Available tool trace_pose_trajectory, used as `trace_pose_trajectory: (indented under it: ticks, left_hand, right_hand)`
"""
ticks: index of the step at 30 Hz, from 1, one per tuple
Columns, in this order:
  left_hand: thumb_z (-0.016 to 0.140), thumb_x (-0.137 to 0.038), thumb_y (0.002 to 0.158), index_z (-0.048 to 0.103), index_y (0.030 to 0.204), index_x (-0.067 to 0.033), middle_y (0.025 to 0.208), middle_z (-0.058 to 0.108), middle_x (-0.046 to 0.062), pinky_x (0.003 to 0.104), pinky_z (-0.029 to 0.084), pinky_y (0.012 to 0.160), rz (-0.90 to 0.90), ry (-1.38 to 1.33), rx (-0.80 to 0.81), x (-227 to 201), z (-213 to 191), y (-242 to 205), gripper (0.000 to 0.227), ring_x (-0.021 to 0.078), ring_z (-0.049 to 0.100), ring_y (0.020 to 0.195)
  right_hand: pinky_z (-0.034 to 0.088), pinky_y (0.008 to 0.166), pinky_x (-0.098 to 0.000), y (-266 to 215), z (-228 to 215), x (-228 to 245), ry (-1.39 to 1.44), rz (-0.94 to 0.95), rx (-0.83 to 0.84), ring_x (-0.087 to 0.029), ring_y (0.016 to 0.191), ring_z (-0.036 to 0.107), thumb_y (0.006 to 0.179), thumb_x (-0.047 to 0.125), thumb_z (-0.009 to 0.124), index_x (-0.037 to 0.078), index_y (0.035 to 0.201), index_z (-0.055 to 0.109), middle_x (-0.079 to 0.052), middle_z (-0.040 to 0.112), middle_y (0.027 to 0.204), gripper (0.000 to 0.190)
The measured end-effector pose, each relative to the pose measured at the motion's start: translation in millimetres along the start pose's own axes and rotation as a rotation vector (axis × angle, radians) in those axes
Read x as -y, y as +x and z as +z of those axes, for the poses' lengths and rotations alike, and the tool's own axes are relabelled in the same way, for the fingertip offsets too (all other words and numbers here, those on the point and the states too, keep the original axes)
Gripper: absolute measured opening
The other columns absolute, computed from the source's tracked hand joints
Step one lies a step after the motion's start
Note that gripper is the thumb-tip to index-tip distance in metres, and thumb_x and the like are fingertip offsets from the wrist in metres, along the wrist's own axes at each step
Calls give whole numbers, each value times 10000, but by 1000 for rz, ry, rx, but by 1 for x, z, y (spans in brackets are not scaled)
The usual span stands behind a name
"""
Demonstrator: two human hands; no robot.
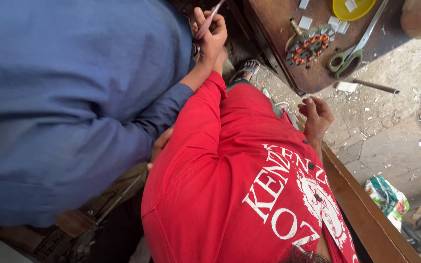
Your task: The person uses shears to cut small white rectangular pieces and places them into slots on circular stator components. The person repeatedly picks up pieces, cuts them, and inserts them into the stator while another person works nearby.
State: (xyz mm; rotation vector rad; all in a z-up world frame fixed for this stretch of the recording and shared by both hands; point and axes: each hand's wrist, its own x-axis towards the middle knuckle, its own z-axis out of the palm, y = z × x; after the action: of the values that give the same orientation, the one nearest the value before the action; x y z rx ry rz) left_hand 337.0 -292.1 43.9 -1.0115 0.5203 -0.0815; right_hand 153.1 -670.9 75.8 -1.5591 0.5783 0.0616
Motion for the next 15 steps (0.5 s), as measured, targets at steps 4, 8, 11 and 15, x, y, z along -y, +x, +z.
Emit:
trace_pose_trajectory:
  ticks: [4,8,11,15]
  left_hand:
    - [915,-235,747,648,828,-106,698,628,-4,191,526,570,37,-104,-4,-12,-3,12,307,58,590,587]
    - [870,-161,801,660,907,-76,771,671,15,225,569,547,-177,-336,62,-30,-17,29,251,99,645,592]
    - [809,-103,871,669,919,-56,782,659,20,239,563,518,-468,-621,65,-39,-6,38,155,113,629,555]
    - [875,-162,839,597,812,-93,653,600,19,207,478,494,-15,-31,40,-35,-4,36,289,87,549,492]
  right_hand:
    - [638,761,-313,3,10,3,7,8,7,-195,858,759,1025,135,724,-45,1164,694,-142,756,1031,229]
    - [632,755,-324,2,18,4,-130,14,19,-210,854,756,1032,163,708,-51,1183,697,-160,756,1018,261]
    - [635,756,-333,2,35,11,-154,3,18,-221,861,753,1023,165,700,-61,1184,692,-172,749,1043,278]
    - [629,768,-335,-9,39,12,-111,29,-16,-222,859,750,1022,158,697,-63,1174,680,-177,747,1034,269]
